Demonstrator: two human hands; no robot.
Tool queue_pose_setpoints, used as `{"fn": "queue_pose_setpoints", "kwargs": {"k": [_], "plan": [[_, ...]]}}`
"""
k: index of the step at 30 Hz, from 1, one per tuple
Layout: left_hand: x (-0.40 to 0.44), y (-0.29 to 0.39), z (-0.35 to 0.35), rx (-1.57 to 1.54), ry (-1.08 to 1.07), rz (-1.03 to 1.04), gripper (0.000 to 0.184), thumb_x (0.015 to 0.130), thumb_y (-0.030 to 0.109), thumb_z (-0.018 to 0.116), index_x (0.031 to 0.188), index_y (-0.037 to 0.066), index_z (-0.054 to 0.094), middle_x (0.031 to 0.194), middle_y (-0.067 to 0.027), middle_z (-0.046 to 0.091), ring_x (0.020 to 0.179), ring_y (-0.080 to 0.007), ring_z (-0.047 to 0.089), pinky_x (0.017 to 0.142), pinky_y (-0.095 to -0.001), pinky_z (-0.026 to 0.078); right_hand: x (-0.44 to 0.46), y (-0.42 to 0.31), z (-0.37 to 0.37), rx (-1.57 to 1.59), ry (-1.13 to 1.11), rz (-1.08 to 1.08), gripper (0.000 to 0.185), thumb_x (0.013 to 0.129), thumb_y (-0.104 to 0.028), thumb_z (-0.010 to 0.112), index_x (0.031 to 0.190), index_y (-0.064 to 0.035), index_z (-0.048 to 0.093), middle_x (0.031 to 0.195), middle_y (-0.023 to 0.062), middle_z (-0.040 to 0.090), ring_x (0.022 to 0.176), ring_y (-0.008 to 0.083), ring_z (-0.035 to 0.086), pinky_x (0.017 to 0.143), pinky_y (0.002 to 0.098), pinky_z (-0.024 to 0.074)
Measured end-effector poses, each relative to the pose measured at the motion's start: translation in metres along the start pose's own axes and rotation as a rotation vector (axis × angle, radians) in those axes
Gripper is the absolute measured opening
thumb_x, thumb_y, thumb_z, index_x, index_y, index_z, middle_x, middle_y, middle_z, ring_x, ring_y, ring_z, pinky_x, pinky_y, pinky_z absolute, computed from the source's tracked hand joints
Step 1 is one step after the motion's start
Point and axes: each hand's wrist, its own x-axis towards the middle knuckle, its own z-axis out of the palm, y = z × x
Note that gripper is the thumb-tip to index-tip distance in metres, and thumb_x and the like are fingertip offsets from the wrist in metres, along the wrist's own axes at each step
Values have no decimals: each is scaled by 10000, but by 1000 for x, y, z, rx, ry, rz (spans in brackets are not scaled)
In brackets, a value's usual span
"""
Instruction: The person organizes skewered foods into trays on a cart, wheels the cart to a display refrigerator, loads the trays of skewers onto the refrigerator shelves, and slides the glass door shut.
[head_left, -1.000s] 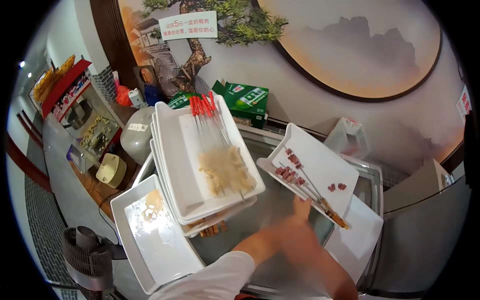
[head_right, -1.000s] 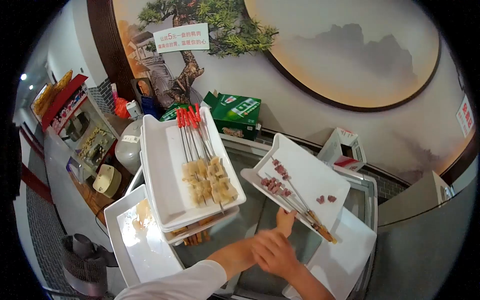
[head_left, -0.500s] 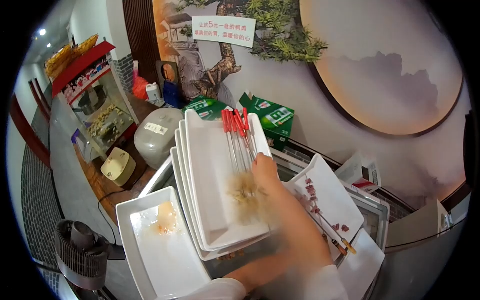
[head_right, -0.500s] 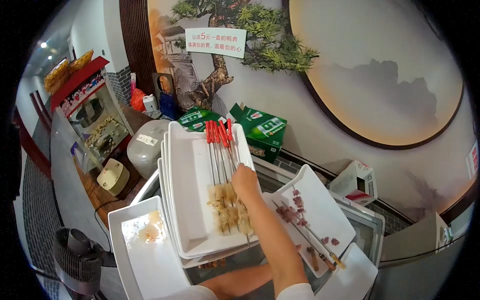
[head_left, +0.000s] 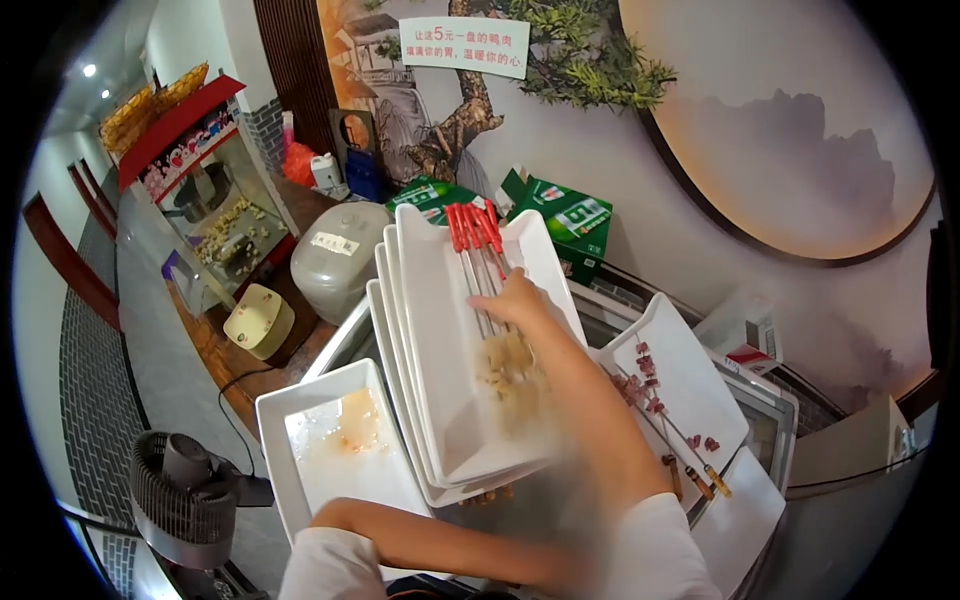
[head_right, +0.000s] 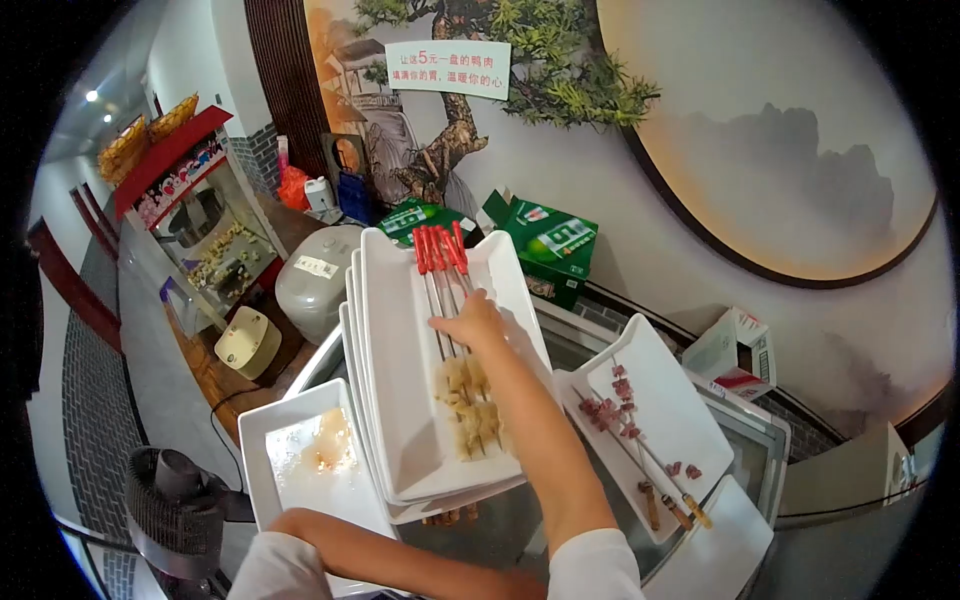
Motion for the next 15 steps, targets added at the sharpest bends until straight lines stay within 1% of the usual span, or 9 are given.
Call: {"fn": "queue_pose_setpoints", "kwargs": {"k": [3,4,5,7,9,10,12,13,15], "plan": [[-43,28,-51,216,-27,13,235,696,255,518,710,34,593,788,-177,567,702,-304,552,600,-368,447,-10,-22,-2,-28,-38,54,646,543,-308,680,1002,41,390,922,179,563,887,313,544,783,357,430],[-55,36,-72,262,-4,-23,167,688,159,548,791,27,549,759,-149,540,664,-279,548,563,-358,448,-10,-24,1,-21,-34,52,646,543,-308,680,1002,41,390,922,179,563,887,313,544,783,357,430],[-67,44,-94,308,18,-59,210,680,62,579,872,20,504,731,-122,514,627,-254,545,525,-348,448,-8,-24,6,-28,1,40,596,570,-285,655,996,39,392,921,179,563,887,316,543,776,361,433],[-87,60,-120,376,263,-229,212,701,93,567,897,37,511,781,-135,521,656,-294,538,545,-367,452,-7,-28,7,-37,40,31,546,597,-261,630,990,37,394,920,179,563,887,320,542,769,364,436],[-115,69,-144,323,573,-183,219,698,82,574,907,49,515,846,-114,545,718,-276,561,589,-345,472,-8,-35,2,67,25,-170,483,639,-227,578,999,35,389,885,205,563,846,345,548,730,386,443],[-128,76,-157,400,700,-170,231,689,60,580,911,54,518,879,-114,551,760,-268,566,616,-332,478,-10,-42,-5,66,28,-161,483,639,-227,578,999,35,389,885,205,563,846,345,548,730,386,443],[-149,102,-183,547,961,-174,301,655,-6,596,940,54,522,971,-111,557,891,-249,557,714,-306,475,-24,-61,-27,168,6,-433,445,657,-215,554,986,32,386,827,234,556,779,362,554,691,410,442],[-158,106,-195,800,1116,-138,352,638,2,616,975,42,522,1028,-111,541,947,-271,531,773,-339,445,-37,-73,-39,220,-12,-491,430,662,-213,550,978,25,382,792,238,552,760,366,553,676,416,437],[-174,139,-223,1340,1071,-318,637,529,83,696,1114,35,449,1204,-124,418,1150,-315,351,950,-462,245,-60,-88,-54,278,-29,-544,415,668,-212,545,970,18,378,757,242,547,741,371,552,660,422,433]]}}
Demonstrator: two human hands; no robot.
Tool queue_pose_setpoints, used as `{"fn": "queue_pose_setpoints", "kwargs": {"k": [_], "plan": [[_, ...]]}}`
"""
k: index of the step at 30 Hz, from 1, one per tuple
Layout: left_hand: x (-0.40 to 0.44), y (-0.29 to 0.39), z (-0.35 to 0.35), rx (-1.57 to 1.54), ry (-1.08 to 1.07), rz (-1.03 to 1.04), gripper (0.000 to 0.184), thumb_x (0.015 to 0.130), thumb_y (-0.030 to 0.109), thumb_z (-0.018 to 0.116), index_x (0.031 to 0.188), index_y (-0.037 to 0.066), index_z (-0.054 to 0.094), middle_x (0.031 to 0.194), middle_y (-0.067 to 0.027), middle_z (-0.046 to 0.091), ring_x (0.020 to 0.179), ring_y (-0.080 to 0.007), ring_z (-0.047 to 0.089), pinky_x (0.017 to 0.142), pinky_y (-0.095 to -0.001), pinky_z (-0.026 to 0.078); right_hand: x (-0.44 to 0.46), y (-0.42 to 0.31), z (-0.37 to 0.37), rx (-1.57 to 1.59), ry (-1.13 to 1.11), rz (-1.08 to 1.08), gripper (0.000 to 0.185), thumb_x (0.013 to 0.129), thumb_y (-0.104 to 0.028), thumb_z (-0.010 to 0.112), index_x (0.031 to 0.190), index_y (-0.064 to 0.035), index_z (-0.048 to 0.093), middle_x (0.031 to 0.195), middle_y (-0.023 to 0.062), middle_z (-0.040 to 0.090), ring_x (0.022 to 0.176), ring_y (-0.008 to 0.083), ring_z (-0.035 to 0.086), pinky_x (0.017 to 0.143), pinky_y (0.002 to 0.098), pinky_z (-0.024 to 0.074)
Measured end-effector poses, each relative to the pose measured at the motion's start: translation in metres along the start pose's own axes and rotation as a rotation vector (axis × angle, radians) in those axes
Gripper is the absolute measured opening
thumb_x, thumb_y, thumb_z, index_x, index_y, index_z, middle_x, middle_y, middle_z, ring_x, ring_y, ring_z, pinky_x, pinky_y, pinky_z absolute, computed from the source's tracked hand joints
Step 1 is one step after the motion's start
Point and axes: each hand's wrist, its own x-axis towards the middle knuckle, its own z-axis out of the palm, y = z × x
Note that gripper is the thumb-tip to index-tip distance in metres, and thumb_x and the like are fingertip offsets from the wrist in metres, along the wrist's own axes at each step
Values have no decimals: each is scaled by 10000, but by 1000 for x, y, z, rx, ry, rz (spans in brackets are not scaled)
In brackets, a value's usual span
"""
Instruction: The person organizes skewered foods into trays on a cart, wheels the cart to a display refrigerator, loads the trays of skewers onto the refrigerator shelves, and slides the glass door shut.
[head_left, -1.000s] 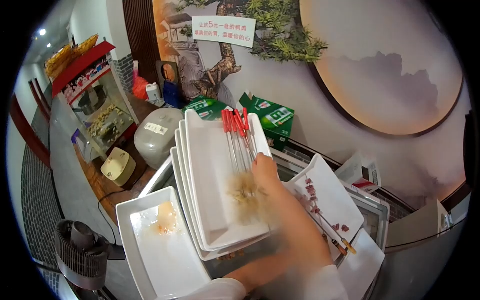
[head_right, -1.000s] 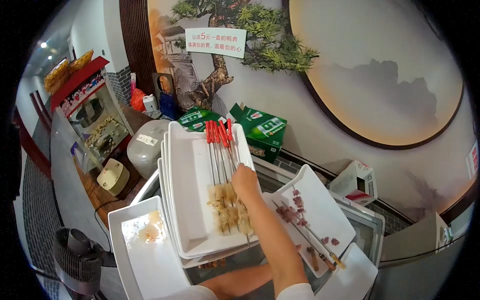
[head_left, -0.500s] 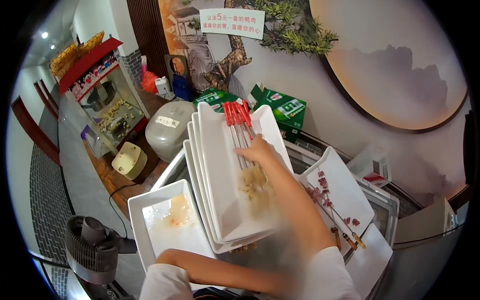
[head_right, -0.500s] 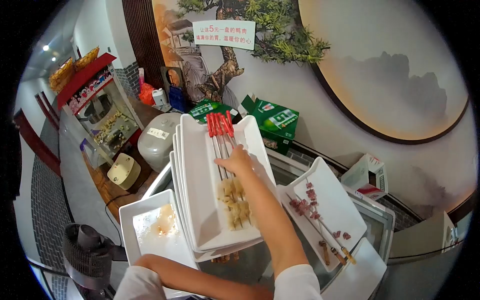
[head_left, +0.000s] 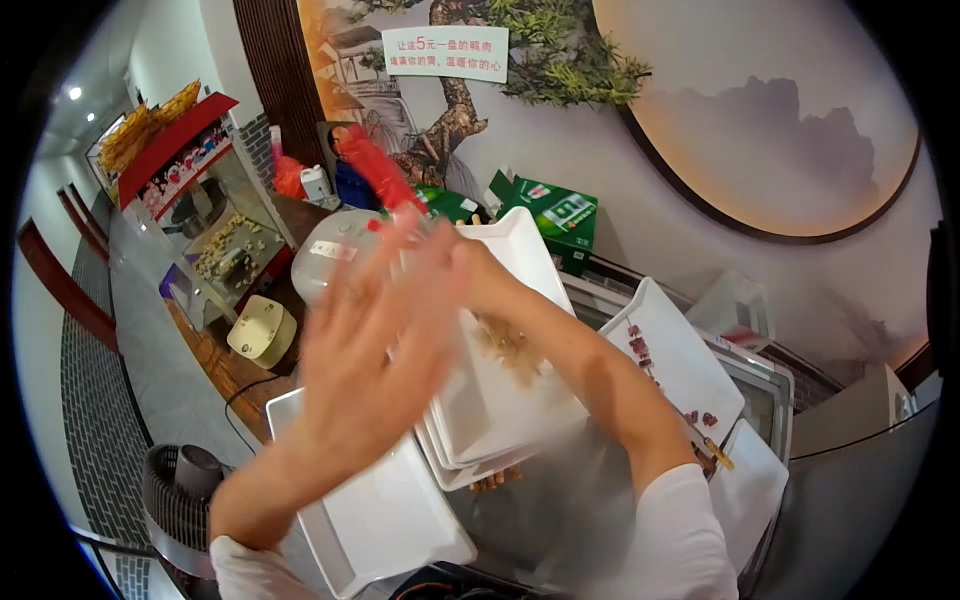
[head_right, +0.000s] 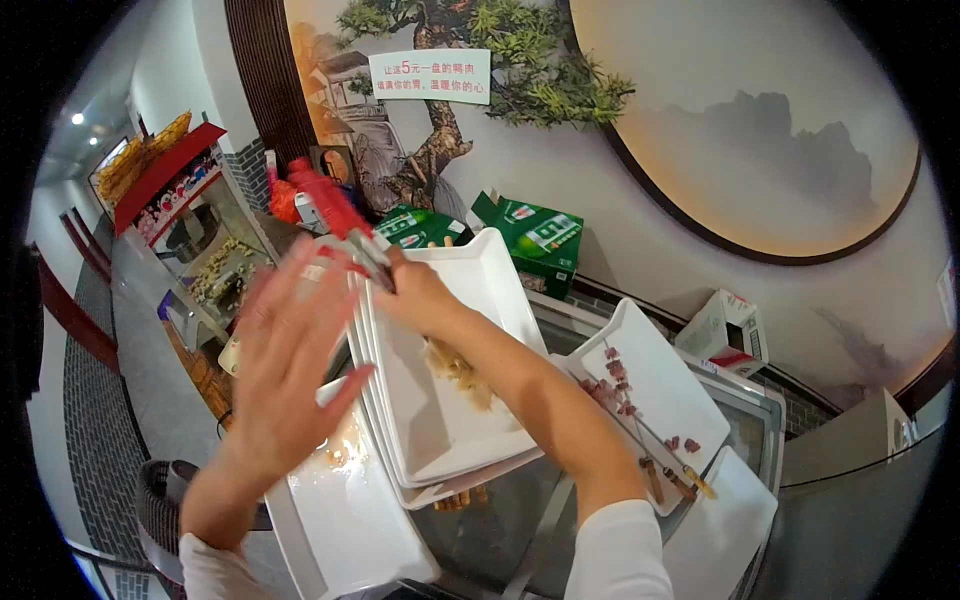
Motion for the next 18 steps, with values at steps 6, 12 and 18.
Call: {"fn": "queue_pose_setpoints", "kwargs": {"k": [6,12,18], "plan": [[12,-26,-48,244,-782,-30,816,512,274,720,1185,-2,350,1017,-164,526,984,-268,495,931,-401,284,-53,-35,5,-17,-418,-516,319,693,-103,553,936,-34,359,665,173,533,655,348,549,579,398,435],[3,-42,-37,-429,-1858,-568,757,614,546,623,1068,-11,384,860,-151,538,797,-238,574,629,-332,469,-87,-35,34,-45,-520,-781,269,679,-71,567,891,-53,402,784,103,455,736,313,488,590,382,398],[-81,-8,-11,-1513,-1201,-1453,419,666,63,651,983,24,380,808,-132,563,676,-214,602,574,-288,515,-104,-21,56,-194,-297,-882,258,595,-61,594,807,-50,448,747,79,454,723,266,492,596,364,399]]}}
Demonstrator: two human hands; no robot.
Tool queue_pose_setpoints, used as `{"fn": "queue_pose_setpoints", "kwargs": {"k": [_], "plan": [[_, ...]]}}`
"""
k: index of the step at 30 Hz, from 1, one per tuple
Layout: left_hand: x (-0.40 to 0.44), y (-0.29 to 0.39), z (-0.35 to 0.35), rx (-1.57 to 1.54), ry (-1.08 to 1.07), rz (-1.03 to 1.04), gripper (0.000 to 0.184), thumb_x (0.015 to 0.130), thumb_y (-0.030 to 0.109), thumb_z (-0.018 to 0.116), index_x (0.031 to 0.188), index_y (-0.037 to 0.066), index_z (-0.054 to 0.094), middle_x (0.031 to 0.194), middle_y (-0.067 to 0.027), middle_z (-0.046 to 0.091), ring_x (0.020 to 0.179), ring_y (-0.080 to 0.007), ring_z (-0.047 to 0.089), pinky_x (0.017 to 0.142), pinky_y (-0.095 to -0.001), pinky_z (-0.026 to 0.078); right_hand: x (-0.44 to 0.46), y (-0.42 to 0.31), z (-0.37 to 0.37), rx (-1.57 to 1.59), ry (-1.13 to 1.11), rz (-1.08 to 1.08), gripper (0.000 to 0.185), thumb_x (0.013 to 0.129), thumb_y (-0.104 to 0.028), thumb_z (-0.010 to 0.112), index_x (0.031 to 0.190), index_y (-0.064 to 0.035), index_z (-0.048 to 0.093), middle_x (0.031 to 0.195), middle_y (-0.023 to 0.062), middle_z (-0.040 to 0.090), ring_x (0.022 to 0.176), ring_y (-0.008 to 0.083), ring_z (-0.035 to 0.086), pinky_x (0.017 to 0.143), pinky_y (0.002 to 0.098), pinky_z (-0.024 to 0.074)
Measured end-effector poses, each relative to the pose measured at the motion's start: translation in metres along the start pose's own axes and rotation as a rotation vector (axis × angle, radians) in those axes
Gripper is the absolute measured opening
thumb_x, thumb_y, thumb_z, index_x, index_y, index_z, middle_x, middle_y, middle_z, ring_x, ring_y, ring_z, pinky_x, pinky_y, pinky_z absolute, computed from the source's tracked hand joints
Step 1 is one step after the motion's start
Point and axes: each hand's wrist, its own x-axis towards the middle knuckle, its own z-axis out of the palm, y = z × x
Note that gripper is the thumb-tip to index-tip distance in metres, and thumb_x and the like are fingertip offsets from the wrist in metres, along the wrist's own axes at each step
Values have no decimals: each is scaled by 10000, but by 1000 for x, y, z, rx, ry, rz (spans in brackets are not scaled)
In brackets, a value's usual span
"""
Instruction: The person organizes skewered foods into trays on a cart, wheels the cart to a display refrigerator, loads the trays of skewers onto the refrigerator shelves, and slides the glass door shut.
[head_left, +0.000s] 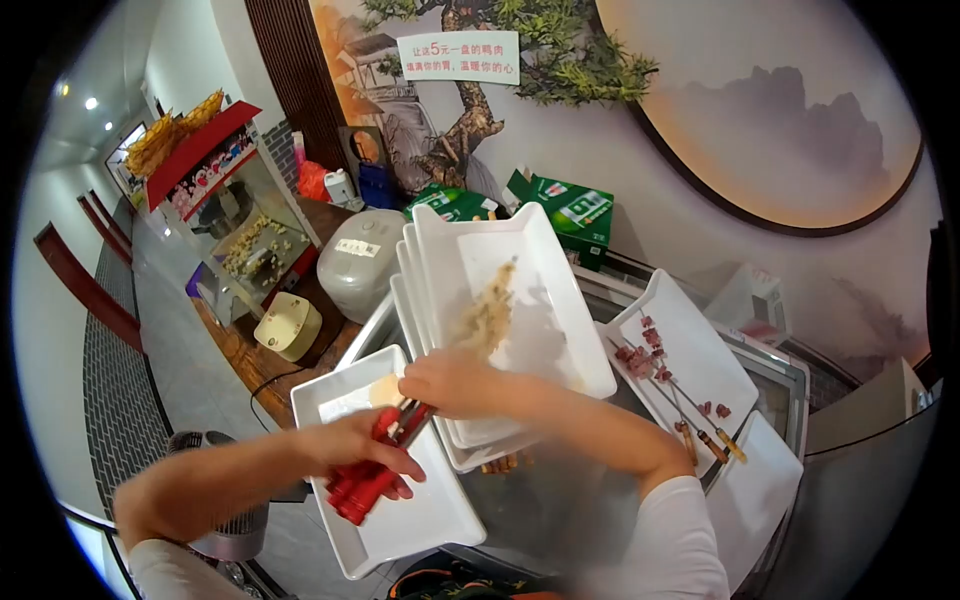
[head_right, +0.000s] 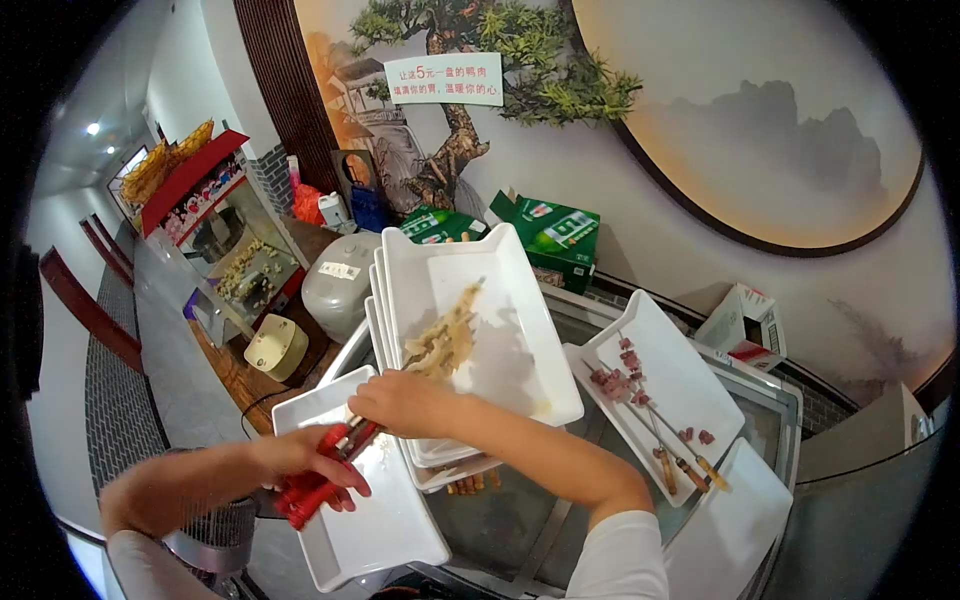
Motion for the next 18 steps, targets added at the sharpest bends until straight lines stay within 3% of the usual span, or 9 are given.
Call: {"fn": "queue_pose_setpoints", "kwargs": {"k": [3,4,6,8,9,10,11,15,18], "plan": [[30,-40,5,-201,45,84,308,665,29,608,919,20,434,762,-132,575,560,-200,577,536,-304,507,-13,-6,0,17,26,-33,265,564,-57,589,802,-55,472,765,77,455,781,257,480,637,351,398],[41,-49,5,-220,45,52,282,682,45,598,914,13,442,755,-134,574,551,-198,574,531,-305,506,-22,-9,-10,150,-151,49,376,585,-77,599,931,-43,456,972,105,445,1014,244,402,852,327,348],[49,-52,12,-233,61,28,232,726,79,576,891,24,422,744,-141,572,529,-195,562,462,-283,480,-36,-18,-50,327,-15,103,464,593,-64,578,1037,-36,445,1074,122,414,1071,250,365,912,326,305],[55,-53,16,-212,29,24,225,735,95,574,888,36,419,741,-140,569,519,-181,557,445,-272,470,-72,26,-48,428,256,397,518,598,-63,575,1091,-31,421,1129,127,394,1088,258,357,943,342,270],[57,-55,18,-196,21,15,222,736,93,570,885,42,414,735,-138,568,515,-174,554,439,-267,464,-86,37,-59,302,495,664,516,611,-78,598,1092,-28,419,1131,149,393,1068,292,370,930,371,278],[57,-57,21,-198,17,11,222,736,93,570,885,42,414,735,-138,568,515,-174,554,439,-267,464,-113,64,-61,-278,470,779,531,613,-97,623,1098,-30,418,1112,181,411,1037,321,390,892,376,311],[58,-59,23,-181,-34,49,219,736,86,565,881,46,407,737,-136,563,507,-167,547,433,-263,455,-137,80,-55,-436,458,1037,546,612,-135,650,1096,-27,421,1071,195,442,1015,328,400,845,389,343],[56,-64,29,-105,-108,189,263,718,98,571,915,38,408,751,-109,551,499,-135,515,442,-240,432,-177,114,-42,23,253,1446,423,614,-216,674,954,-32,500,908,150,533,888,299,502,765,363,399],[49,-76,27,-167,-158,213,283,722,71,566,940,42,388,767,-117,545,500,-133,512,451,-236,430,-183,125,-26,-306,303,1394,342,632,-264,676,844,-35,536,706,94,568,676,274,546,649,346,425]]}}
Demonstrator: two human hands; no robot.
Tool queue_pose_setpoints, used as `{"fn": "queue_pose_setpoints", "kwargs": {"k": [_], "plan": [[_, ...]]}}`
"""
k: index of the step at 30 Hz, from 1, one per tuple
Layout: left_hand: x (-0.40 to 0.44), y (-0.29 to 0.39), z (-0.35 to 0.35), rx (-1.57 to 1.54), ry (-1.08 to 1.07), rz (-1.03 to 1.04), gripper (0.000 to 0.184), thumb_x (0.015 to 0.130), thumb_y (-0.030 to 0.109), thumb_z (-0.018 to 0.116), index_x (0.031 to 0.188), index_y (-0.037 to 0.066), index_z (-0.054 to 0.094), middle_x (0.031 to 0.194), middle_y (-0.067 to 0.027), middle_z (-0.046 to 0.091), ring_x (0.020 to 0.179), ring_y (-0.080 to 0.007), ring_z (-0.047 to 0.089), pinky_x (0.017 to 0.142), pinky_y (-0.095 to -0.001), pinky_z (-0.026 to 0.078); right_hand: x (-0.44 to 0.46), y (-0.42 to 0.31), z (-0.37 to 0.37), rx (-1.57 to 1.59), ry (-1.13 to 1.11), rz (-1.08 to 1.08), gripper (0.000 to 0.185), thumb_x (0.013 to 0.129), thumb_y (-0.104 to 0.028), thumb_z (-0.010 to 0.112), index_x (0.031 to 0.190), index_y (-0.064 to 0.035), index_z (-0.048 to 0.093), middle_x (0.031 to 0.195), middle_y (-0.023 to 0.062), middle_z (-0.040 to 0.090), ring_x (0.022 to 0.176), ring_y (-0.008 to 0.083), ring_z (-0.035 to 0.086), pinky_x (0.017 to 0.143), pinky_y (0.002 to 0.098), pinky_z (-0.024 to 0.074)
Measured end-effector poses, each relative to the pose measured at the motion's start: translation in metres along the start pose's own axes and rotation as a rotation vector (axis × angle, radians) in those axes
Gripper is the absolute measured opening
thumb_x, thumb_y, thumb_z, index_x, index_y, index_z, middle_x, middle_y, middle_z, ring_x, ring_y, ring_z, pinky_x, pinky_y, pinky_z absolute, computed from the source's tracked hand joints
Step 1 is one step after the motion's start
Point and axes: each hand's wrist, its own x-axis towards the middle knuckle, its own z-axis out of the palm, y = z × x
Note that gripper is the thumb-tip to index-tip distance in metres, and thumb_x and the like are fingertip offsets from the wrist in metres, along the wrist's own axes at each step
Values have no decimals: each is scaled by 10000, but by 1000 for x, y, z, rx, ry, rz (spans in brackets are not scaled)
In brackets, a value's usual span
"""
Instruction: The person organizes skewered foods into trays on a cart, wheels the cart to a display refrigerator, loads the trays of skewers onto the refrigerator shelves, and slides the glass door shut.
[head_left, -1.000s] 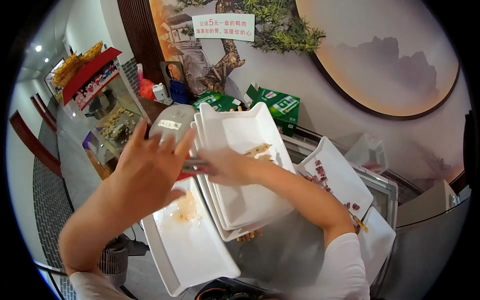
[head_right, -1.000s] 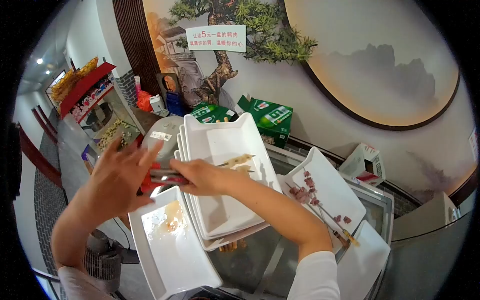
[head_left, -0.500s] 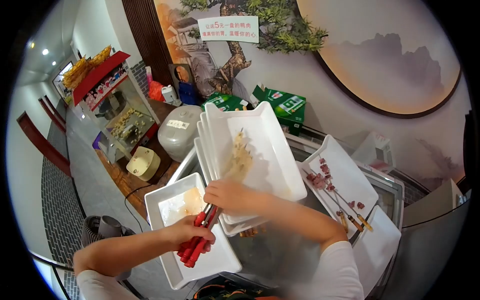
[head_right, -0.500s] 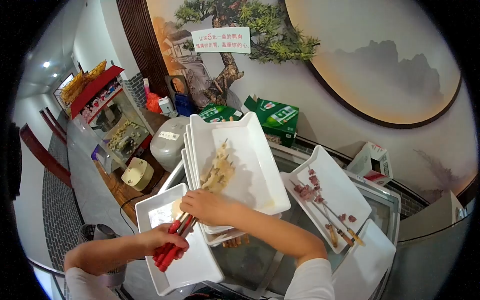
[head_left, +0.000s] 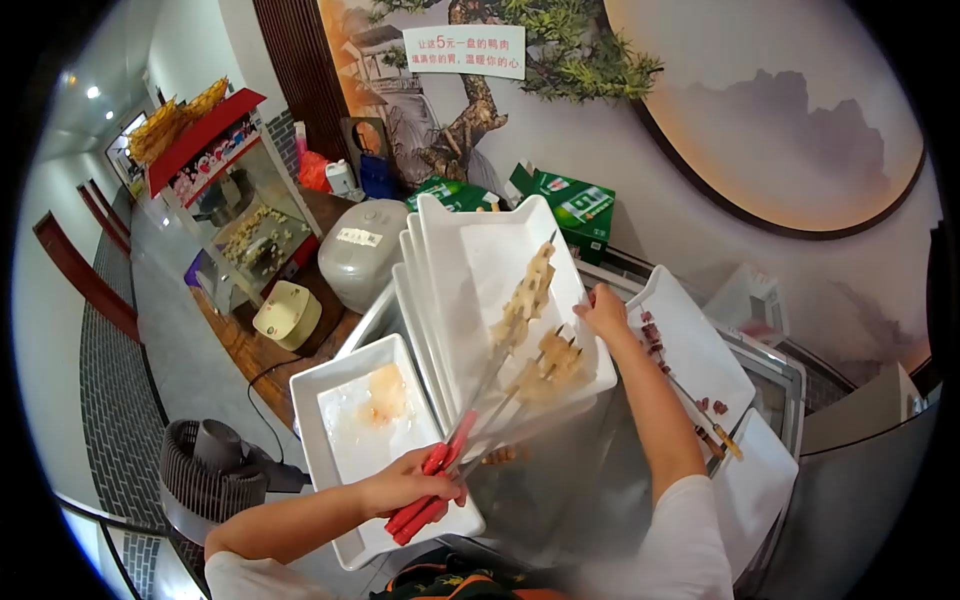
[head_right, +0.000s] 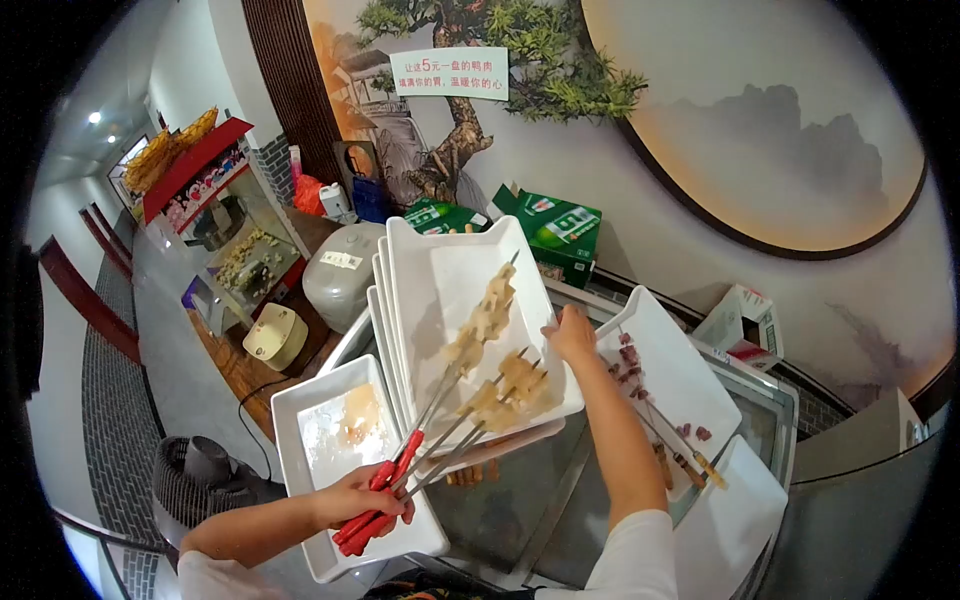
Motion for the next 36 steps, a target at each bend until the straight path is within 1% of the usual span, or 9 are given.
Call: {"fn": "queue_pose_setpoints", "kwargs": {"k": [4,7,13,19,21,23,27,30,36], "plan": [[-17,-23,-13,-10,-87,148,295,723,27,549,962,24,376,786,-146,538,509,-142,523,453,-240,434,13,3,-3,92,-217,14,297,689,-256,632,851,-19,558,774,109,586,699,238,554,663,324,424],[-47,-17,-8,-49,-42,134,306,717,8,541,971,4,369,791,-165,534,510,-146,527,452,-243,436,18,-1,-31,554,-364,30,299,760,-207,542,986,-11,552,878,143,591,786,215,561,716,314,416],[-110,-11,-3,-150,110,266,305,651,-17,569,900,-40,394,751,-204,533,487,-194,532,397,-274,448,11,-29,-97,556,-295,-49,256,768,-167,534,941,20,546,841,106,592,735,158,551,680,289,430],[-176,-16,0,-294,335,716,430,499,-69,563,871,-41,348,651,-283,522,369,-244,512,314,-318,447,21,-98,-145,689,-243,-231,306,770,-171,544,1020,-1,500,916,108,568,766,145,538,673,276,429],[-192,-18,6,-321,384,920,449,513,-61,573,903,3,361,556,-235,521,314,-225,485,246,-287,406,16,-135,-145,586,-412,-290,319,787,-172,542,1052,-13,463,954,67,529,845,116,494,732,254,405],[-213,-26,1,-255,411,1035,475,529,-60,564,945,18,347,564,-234,523,304,-207,481,258,-283,423,16,-165,-119,568,-555,-275,318,784,-172,552,1047,-17,463,933,52,528,845,115,490,740,249,400],[-246,-50,-7,-285,401,1114,518,521,-77,554,980,10,329,586,-228,520,317,-218,488,261,-278,430,-7,-216,-41,297,-647,-653,322,758,-231,596,1006,-67,474,913,24,503,878,104,435,767,260,363],[-259,-66,8,-422,682,1148,547,484,-71,551,982,-2,337,580,-206,513,317,-231,484,247,-264,411,-48,-239,21,544,-959,-534,276,779,-198,568,983,-45,461,880,22,490,822,98,437,733,251,374],[-284,-96,1,-569,767,1058,513,479,-84,580,926,20,352,590,-263,516,361,-253,501,297,-293,415,-163,-228,87,657,-829,-335,274,782,-157,528,1000,-14,446,893,127,543,810,183,521,698,309,415]]}}
